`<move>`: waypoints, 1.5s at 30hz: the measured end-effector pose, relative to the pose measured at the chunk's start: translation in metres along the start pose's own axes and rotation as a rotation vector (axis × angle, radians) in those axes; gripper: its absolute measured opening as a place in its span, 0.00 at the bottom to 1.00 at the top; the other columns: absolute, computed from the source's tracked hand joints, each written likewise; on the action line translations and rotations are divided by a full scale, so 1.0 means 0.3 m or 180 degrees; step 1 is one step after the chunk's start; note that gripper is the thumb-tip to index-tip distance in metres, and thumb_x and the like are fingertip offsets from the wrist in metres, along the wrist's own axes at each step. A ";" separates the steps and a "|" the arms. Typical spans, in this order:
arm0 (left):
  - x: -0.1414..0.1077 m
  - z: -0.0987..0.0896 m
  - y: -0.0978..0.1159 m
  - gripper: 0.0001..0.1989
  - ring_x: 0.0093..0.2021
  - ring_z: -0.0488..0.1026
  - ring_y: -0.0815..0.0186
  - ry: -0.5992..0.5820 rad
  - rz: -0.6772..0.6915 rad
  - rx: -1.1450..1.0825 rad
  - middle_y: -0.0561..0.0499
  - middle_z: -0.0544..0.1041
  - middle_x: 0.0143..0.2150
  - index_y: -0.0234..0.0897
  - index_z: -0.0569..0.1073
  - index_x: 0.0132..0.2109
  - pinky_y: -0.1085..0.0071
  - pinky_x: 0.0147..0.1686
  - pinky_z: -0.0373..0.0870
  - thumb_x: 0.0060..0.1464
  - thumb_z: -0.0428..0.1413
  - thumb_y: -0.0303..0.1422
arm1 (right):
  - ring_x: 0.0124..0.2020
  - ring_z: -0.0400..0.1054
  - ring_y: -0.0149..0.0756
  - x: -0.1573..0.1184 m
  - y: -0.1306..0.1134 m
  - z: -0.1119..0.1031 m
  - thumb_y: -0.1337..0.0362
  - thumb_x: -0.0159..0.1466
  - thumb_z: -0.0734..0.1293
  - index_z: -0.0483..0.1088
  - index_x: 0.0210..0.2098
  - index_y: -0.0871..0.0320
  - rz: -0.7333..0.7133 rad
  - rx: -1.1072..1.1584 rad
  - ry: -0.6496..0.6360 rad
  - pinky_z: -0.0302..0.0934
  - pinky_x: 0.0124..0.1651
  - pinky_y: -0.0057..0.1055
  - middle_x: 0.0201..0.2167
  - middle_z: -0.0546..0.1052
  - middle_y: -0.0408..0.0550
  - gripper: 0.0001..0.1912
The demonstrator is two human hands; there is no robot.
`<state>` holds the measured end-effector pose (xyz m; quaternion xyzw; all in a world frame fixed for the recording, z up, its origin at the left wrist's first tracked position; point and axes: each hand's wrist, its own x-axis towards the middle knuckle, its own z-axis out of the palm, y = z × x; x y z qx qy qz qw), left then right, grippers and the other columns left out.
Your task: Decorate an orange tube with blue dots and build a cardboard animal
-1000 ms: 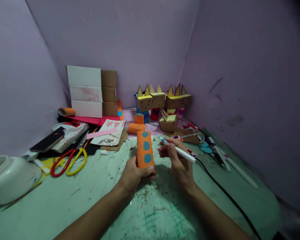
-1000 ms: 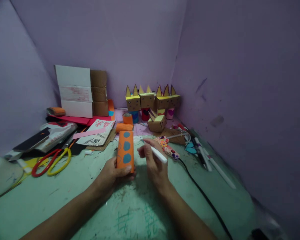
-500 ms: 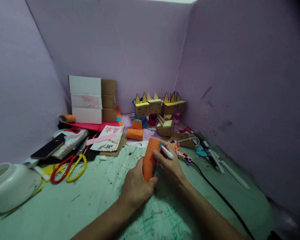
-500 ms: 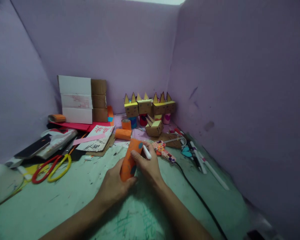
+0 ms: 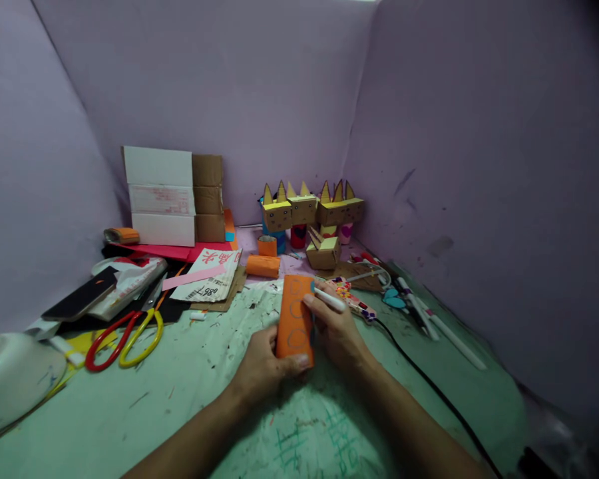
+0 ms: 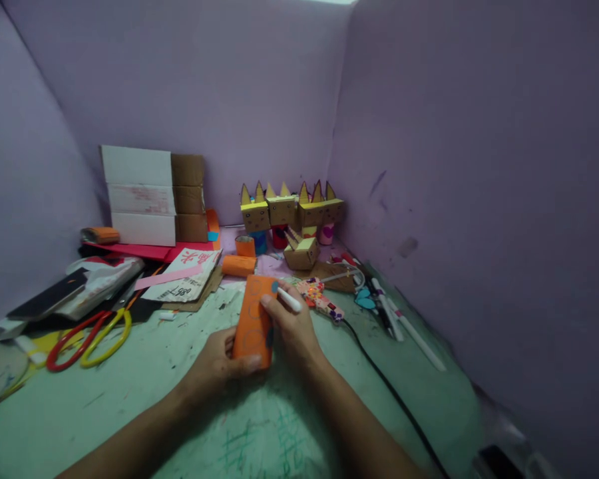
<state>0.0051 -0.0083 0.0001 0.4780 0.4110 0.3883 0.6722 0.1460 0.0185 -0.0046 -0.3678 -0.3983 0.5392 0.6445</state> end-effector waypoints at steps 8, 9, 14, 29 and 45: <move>0.007 -0.002 0.009 0.18 0.20 0.69 0.70 0.0546 -0.0296 -0.0377 0.50 0.74 0.23 0.30 0.71 0.32 0.74 0.20 0.66 0.32 0.67 0.30 | 0.26 0.72 0.36 -0.035 -0.052 -0.023 0.49 0.60 0.66 0.74 0.40 0.58 -0.0834 -0.0689 0.0887 0.67 0.35 0.34 0.24 0.79 0.46 0.19; 0.009 0.000 0.010 0.19 0.21 0.69 0.69 0.0583 -0.0318 -0.0400 0.50 0.74 0.24 0.30 0.71 0.33 0.74 0.21 0.67 0.31 0.67 0.29 | 0.22 0.70 0.35 -0.046 -0.054 -0.019 0.49 0.60 0.66 0.76 0.36 0.59 -0.0890 -0.0803 0.0766 0.66 0.30 0.32 0.20 0.77 0.45 0.18; 0.016 0.004 0.009 0.19 0.25 0.71 0.67 0.0766 -0.0413 -0.0374 0.49 0.76 0.28 0.30 0.72 0.34 0.71 0.26 0.71 0.30 0.67 0.27 | 0.17 0.65 0.31 -0.106 -0.036 -0.004 0.56 0.61 0.67 0.76 0.27 0.59 -0.1284 -0.1414 0.0224 0.60 0.20 0.27 0.14 0.71 0.42 0.14; 0.028 -0.003 -0.005 0.20 0.27 0.70 0.67 0.0735 -0.0284 -0.0065 0.48 0.76 0.30 0.28 0.73 0.37 0.72 0.27 0.68 0.32 0.65 0.28 | 0.19 0.64 0.29 -0.114 0.010 -0.015 0.64 0.63 0.65 0.72 0.29 0.56 -0.1754 -0.1939 0.0254 0.59 0.22 0.27 0.21 0.73 0.42 0.06; 0.033 -0.009 -0.010 0.21 0.27 0.70 0.67 0.0721 -0.0273 0.0004 0.48 0.76 0.30 0.27 0.73 0.38 0.70 0.27 0.68 0.31 0.64 0.29 | 0.21 0.66 0.27 -0.104 0.025 -0.017 0.67 0.63 0.65 0.71 0.31 0.57 -0.1974 -0.1982 0.0225 0.61 0.22 0.23 0.22 0.74 0.41 0.05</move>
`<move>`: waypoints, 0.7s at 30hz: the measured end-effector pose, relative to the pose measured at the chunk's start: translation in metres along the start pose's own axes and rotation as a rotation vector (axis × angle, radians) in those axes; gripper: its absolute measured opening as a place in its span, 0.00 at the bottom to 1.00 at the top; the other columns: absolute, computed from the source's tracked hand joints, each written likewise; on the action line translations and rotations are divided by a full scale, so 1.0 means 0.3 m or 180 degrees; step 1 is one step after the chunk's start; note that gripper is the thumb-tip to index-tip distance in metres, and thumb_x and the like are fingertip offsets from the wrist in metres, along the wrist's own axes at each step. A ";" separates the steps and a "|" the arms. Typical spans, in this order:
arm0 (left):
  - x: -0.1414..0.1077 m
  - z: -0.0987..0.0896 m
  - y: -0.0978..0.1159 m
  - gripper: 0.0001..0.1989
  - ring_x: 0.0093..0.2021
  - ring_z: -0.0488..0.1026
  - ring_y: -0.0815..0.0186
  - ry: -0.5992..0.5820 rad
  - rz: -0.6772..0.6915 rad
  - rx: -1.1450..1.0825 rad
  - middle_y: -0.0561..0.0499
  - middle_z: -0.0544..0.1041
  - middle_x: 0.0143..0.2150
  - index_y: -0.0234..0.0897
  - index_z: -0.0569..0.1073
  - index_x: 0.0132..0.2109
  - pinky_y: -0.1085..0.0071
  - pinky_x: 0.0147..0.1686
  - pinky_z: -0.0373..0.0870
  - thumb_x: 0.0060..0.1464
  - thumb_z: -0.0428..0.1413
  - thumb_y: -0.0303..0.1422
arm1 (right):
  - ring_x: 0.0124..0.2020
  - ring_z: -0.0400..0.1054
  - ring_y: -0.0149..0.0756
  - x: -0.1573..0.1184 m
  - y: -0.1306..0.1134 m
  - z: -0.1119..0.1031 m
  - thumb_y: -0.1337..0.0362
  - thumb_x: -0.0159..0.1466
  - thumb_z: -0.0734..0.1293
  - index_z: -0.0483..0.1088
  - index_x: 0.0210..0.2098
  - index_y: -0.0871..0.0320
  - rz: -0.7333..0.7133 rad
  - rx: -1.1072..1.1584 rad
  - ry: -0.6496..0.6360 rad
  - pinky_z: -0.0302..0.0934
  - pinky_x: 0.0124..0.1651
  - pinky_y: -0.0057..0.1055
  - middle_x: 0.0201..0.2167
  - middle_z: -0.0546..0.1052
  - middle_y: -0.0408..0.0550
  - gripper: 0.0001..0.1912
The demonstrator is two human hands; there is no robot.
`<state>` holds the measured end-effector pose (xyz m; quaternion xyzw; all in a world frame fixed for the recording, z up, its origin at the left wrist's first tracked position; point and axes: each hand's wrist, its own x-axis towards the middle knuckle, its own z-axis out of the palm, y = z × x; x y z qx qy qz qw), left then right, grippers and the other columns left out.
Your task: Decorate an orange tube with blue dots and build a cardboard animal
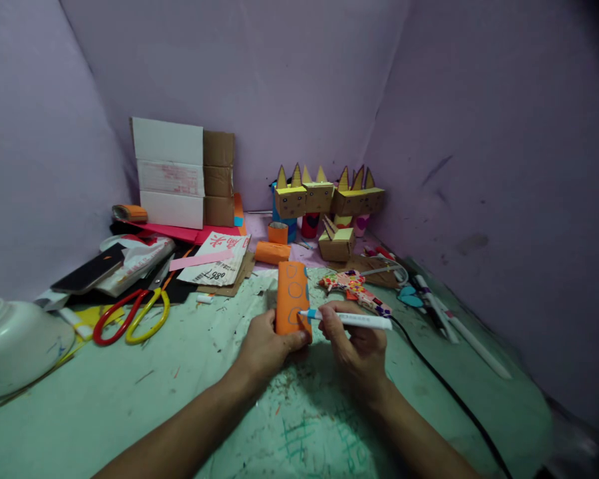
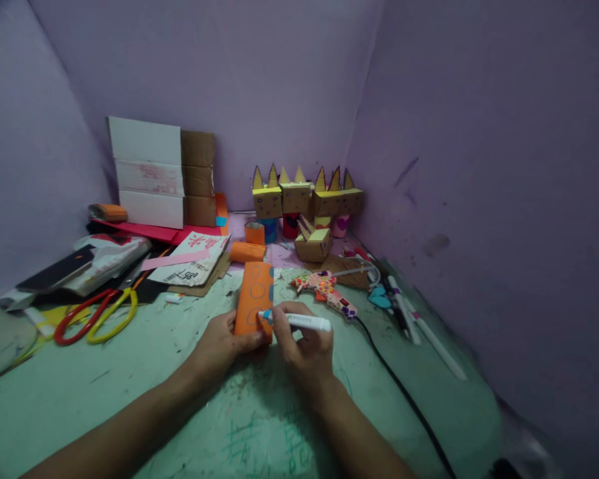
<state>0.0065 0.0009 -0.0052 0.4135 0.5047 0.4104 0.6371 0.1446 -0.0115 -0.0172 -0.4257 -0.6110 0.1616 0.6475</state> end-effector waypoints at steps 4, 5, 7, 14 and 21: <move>0.003 -0.002 -0.007 0.21 0.27 0.71 0.66 -0.0004 0.0011 0.0020 0.47 0.77 0.31 0.27 0.73 0.38 0.70 0.28 0.69 0.32 0.65 0.29 | 0.21 0.68 0.27 0.000 -0.001 -0.001 0.68 0.63 0.65 0.72 0.31 0.57 -0.0031 -0.0023 -0.0042 0.62 0.23 0.22 0.23 0.75 0.41 0.04; 0.004 -0.002 -0.008 0.21 0.28 0.71 0.66 -0.0002 0.0016 0.0035 0.47 0.77 0.31 0.27 0.73 0.39 0.70 0.28 0.69 0.32 0.65 0.29 | 0.21 0.68 0.27 0.000 -0.001 -0.002 0.68 0.63 0.65 0.72 0.32 0.57 -0.0056 -0.0029 -0.0061 0.63 0.23 0.22 0.23 0.75 0.42 0.04; 0.003 -0.002 -0.008 0.22 0.28 0.72 0.65 -0.0006 0.0026 0.0054 0.46 0.77 0.32 0.28 0.74 0.39 0.70 0.29 0.69 0.33 0.66 0.30 | 0.22 0.69 0.27 0.001 -0.002 -0.003 0.69 0.62 0.66 0.72 0.32 0.57 -0.0111 -0.0037 -0.0100 0.63 0.24 0.22 0.25 0.76 0.42 0.03; -0.001 0.003 0.001 0.23 0.26 0.69 0.68 -0.0022 -0.0021 0.0068 0.48 0.76 0.30 0.27 0.73 0.39 0.71 0.27 0.68 0.33 0.66 0.31 | 0.22 0.70 0.28 0.003 -0.011 -0.002 0.69 0.61 0.66 0.73 0.31 0.58 -0.0058 0.0132 -0.0246 0.64 0.24 0.22 0.24 0.77 0.42 0.04; -0.001 0.004 0.003 0.20 0.26 0.69 0.68 -0.0010 -0.0039 -0.0022 0.49 0.75 0.29 0.28 0.73 0.37 0.71 0.27 0.68 0.31 0.64 0.29 | 0.19 0.67 0.28 0.003 -0.008 -0.005 0.66 0.61 0.66 0.73 0.28 0.58 0.0219 0.0109 0.0006 0.62 0.21 0.23 0.20 0.74 0.42 0.06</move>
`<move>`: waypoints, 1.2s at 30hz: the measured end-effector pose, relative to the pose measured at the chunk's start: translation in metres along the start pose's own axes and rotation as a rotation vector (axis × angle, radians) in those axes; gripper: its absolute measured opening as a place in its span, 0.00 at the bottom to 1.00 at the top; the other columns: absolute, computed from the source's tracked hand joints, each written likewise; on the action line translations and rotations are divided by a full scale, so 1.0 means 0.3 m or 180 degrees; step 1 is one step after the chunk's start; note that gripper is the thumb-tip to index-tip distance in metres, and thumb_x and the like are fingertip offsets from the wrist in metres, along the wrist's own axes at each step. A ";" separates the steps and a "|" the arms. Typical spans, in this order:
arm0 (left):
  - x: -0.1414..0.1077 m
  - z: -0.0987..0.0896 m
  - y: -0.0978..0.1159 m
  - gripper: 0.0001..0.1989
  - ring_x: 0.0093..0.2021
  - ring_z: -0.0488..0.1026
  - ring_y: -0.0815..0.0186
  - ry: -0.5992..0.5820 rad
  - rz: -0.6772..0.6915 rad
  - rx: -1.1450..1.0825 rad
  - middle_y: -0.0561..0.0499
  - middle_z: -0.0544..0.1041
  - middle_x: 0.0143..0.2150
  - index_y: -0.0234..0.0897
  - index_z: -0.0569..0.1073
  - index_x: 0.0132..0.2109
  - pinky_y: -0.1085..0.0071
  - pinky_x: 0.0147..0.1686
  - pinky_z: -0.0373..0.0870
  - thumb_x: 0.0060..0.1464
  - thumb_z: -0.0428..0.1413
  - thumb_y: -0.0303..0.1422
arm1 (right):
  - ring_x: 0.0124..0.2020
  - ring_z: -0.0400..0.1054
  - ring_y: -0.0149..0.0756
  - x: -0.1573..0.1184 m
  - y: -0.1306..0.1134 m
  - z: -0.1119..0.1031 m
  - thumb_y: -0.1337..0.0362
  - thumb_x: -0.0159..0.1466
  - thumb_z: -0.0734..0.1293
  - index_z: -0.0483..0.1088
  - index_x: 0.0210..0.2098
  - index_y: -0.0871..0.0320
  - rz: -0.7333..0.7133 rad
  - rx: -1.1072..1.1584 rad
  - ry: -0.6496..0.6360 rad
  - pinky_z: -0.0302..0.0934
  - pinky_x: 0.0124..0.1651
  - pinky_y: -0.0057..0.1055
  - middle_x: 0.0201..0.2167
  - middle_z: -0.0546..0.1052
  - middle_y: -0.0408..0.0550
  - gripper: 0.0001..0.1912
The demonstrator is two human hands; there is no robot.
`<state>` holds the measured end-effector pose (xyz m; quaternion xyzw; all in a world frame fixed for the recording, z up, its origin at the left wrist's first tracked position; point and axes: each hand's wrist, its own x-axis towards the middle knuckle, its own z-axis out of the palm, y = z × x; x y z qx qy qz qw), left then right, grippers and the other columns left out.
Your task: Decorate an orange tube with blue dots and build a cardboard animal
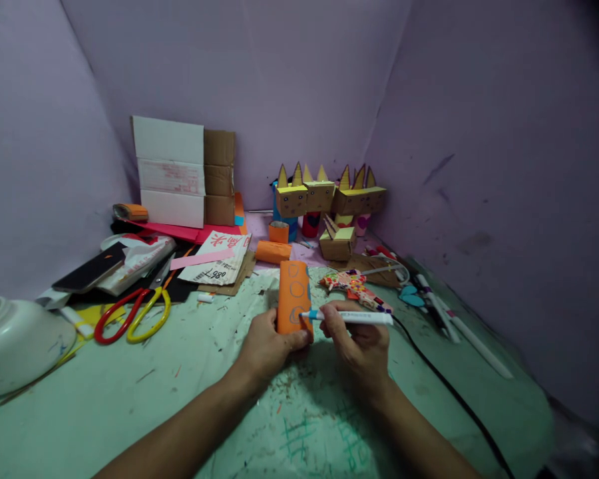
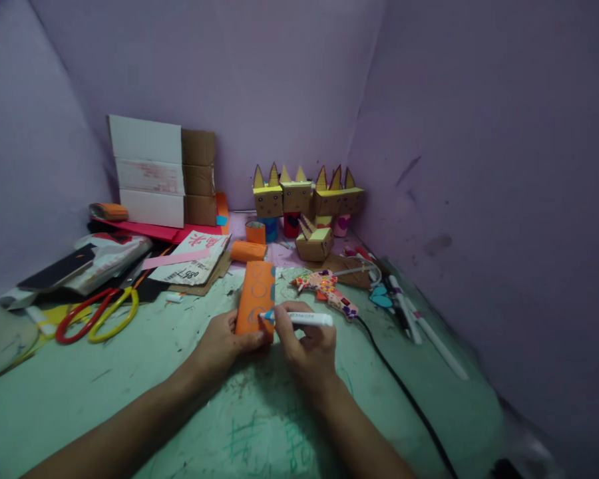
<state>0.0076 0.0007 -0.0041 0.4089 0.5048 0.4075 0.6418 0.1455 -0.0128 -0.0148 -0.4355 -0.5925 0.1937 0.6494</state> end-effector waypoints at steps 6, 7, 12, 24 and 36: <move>0.004 -0.004 -0.009 0.24 0.28 0.70 0.67 -0.0027 0.0065 0.0168 0.46 0.76 0.32 0.28 0.73 0.40 0.70 0.29 0.68 0.32 0.66 0.32 | 0.20 0.68 0.29 0.007 -0.007 0.006 0.67 0.60 0.67 0.74 0.30 0.59 -0.0072 0.0067 -0.0139 0.62 0.22 0.24 0.21 0.75 0.43 0.04; 0.003 -0.004 -0.010 0.23 0.28 0.69 0.67 -0.0031 0.0073 0.0173 0.46 0.76 0.32 0.28 0.73 0.40 0.70 0.29 0.68 0.32 0.66 0.32 | 0.20 0.68 0.29 0.007 -0.010 0.006 0.66 0.60 0.67 0.74 0.29 0.59 -0.0048 0.0081 -0.0175 0.62 0.22 0.24 0.20 0.75 0.44 0.05; -0.001 -0.002 -0.002 0.19 0.25 0.68 0.69 -0.0027 0.0044 0.0038 0.49 0.75 0.28 0.28 0.73 0.36 0.71 0.26 0.67 0.32 0.64 0.29 | 0.18 0.67 0.29 0.009 -0.006 -0.001 0.64 0.61 0.66 0.73 0.26 0.59 0.0185 0.0050 -0.0078 0.61 0.21 0.24 0.18 0.73 0.42 0.09; 0.001 -0.003 0.000 0.19 0.26 0.69 0.68 -0.0047 0.0056 0.0032 0.49 0.76 0.28 0.28 0.73 0.36 0.72 0.27 0.67 0.32 0.65 0.29 | 0.18 0.67 0.30 0.011 -0.014 0.000 0.63 0.60 0.66 0.73 0.26 0.59 0.0226 0.0067 -0.0160 0.62 0.21 0.25 0.17 0.73 0.43 0.08; -0.007 0.002 0.012 0.20 0.25 0.68 0.69 -0.0014 0.0037 0.0082 0.51 0.75 0.28 0.29 0.73 0.36 0.73 0.26 0.66 0.31 0.65 0.29 | 0.19 0.67 0.31 0.009 -0.004 0.000 0.60 0.61 0.67 0.74 0.28 0.59 0.0387 0.0102 -0.0206 0.62 0.23 0.26 0.19 0.73 0.43 0.10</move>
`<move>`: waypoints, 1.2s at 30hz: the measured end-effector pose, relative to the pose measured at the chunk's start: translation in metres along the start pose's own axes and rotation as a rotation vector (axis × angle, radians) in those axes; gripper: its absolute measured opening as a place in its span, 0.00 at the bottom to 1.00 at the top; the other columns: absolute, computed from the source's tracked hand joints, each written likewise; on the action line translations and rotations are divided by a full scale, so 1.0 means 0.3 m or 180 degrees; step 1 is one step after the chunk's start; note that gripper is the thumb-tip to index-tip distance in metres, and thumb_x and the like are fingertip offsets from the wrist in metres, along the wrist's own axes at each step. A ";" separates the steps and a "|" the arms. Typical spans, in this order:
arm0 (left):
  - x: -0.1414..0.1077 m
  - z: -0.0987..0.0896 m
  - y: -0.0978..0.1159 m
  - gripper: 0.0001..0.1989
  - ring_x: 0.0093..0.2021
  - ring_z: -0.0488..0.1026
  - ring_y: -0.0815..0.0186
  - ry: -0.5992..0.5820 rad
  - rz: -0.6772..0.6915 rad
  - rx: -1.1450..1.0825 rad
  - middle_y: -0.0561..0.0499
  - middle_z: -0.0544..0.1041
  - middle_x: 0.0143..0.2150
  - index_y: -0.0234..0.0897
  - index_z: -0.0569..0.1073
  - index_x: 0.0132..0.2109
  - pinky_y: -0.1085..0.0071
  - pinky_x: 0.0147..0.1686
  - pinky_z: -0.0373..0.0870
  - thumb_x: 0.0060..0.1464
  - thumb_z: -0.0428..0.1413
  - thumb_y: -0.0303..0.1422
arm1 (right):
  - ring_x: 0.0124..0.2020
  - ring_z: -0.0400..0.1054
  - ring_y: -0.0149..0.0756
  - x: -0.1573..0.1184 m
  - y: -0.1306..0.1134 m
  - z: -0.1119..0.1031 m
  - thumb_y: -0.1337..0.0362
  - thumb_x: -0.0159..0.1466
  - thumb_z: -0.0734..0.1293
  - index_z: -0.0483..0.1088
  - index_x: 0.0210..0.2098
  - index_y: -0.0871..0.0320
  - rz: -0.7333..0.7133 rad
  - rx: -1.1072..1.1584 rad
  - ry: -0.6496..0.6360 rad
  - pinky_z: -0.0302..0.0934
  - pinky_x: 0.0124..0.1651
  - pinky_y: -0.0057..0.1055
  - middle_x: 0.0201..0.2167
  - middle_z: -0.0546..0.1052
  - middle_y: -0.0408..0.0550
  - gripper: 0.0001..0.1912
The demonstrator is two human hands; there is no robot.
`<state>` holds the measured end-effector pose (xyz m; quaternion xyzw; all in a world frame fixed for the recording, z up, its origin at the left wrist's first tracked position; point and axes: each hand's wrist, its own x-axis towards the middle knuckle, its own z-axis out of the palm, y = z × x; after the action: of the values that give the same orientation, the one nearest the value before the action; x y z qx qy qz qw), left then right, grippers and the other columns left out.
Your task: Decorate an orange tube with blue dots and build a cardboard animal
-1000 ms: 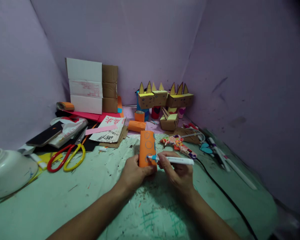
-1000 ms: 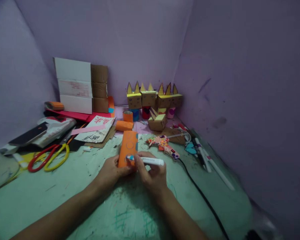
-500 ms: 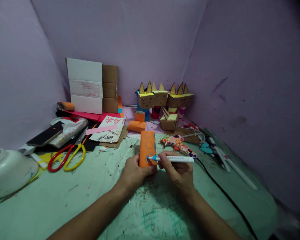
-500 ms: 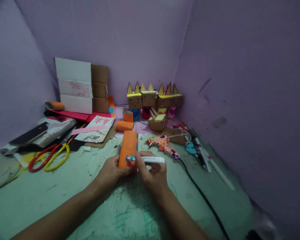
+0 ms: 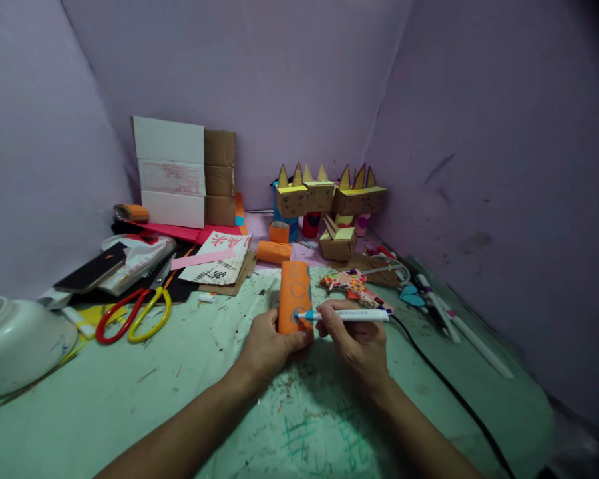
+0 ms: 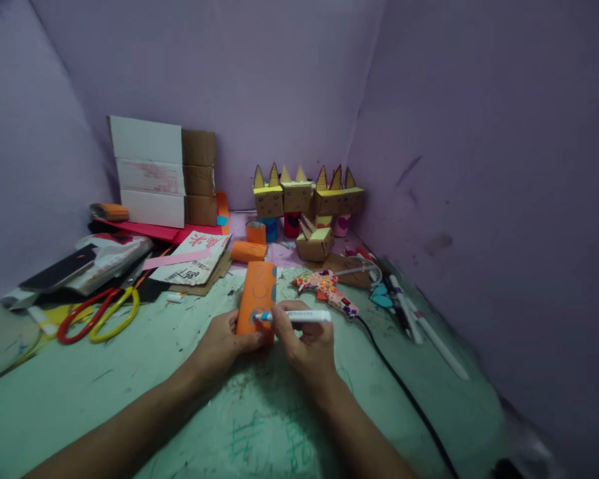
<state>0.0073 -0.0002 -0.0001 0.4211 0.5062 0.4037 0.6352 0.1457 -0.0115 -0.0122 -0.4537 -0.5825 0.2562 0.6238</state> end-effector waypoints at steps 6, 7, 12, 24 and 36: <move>0.000 -0.001 0.000 0.19 0.25 0.68 0.69 -0.0029 0.0022 -0.0058 0.51 0.74 0.27 0.29 0.73 0.35 0.73 0.26 0.66 0.31 0.65 0.29 | 0.20 0.67 0.31 -0.003 0.002 -0.006 0.60 0.62 0.66 0.73 0.27 0.59 -0.0100 0.0012 -0.0010 0.63 0.23 0.26 0.19 0.73 0.43 0.11; 0.001 -0.003 -0.003 0.19 0.25 0.68 0.69 -0.0026 0.0022 -0.0036 0.50 0.75 0.27 0.29 0.73 0.36 0.72 0.26 0.66 0.31 0.65 0.29 | 0.20 0.68 0.31 -0.003 0.002 -0.005 0.61 0.62 0.66 0.73 0.27 0.59 -0.0132 0.0036 0.0003 0.63 0.23 0.26 0.20 0.74 0.43 0.10; 0.007 -0.010 -0.018 0.22 0.27 0.70 0.66 -0.0047 0.0047 0.0047 0.48 0.76 0.30 0.29 0.74 0.38 0.71 0.28 0.67 0.32 0.67 0.31 | 0.21 0.69 0.31 -0.001 -0.002 0.000 0.64 0.61 0.67 0.74 0.29 0.59 -0.0315 0.0058 -0.0035 0.63 0.23 0.26 0.22 0.76 0.45 0.06; 0.000 -0.005 -0.008 0.21 0.27 0.69 0.67 -0.0083 0.0040 0.0019 0.49 0.75 0.29 0.29 0.74 0.37 0.71 0.27 0.66 0.32 0.66 0.31 | 0.19 0.68 0.31 0.002 -0.025 0.000 0.64 0.60 0.66 0.73 0.26 0.59 -0.0221 0.0019 -0.0123 0.63 0.21 0.25 0.18 0.74 0.44 0.08; 0.003 -0.006 -0.010 0.21 0.27 0.70 0.66 -0.0042 0.0029 0.0054 0.49 0.76 0.29 0.30 0.74 0.37 0.72 0.28 0.66 0.31 0.67 0.31 | 0.20 0.68 0.32 -0.003 -0.001 -0.003 0.62 0.61 0.67 0.74 0.28 0.58 -0.0233 0.0021 -0.0061 0.63 0.22 0.27 0.21 0.76 0.45 0.08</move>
<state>0.0059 -0.0001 -0.0036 0.4315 0.5034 0.3995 0.6331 0.1464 -0.0125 -0.0123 -0.4276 -0.6038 0.2396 0.6287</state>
